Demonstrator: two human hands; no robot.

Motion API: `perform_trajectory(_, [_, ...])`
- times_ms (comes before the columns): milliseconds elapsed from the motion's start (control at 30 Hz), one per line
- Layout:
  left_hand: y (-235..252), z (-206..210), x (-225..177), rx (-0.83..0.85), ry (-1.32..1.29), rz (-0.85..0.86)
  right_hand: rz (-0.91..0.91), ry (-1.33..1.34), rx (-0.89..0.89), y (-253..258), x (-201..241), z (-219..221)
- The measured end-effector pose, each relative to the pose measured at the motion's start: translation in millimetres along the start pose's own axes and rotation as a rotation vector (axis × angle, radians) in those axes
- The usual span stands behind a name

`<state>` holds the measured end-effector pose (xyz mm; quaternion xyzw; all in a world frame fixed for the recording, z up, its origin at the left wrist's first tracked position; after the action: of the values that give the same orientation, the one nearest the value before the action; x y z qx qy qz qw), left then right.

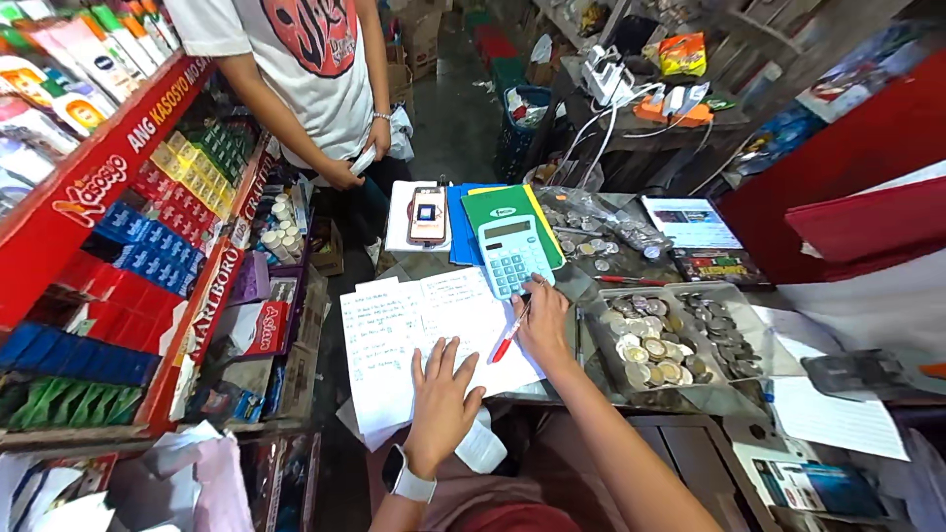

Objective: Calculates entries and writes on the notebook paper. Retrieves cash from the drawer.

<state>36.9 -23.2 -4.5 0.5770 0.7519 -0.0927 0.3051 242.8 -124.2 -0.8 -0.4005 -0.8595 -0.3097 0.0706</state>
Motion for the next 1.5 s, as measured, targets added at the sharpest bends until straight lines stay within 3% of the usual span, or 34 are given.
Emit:
perform_trajectory(267, [-2.5, 3.6, 7.6, -0.066, 0.046, 0.045, -0.008, -0.004, -0.065, -2.1, 3.7, 5.8])
perform_trajectory(1500, [-5.7, 4.7, 12.1, -0.055, 0.076, 0.049, -0.008, 0.009, -0.069, -6.6, 6.0, 9.3])
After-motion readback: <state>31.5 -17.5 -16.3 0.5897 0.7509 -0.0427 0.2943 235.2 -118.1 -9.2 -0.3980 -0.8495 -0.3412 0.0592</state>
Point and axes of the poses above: each hand's wrist, its own y-axis towards the middle knuckle, its own z-axis out of the palm, x = y × z, the point moved 2 cm from there along y, towards the middle knuckle, and after that the axes turned 7 degrees about -y, right-handed, at the moved point
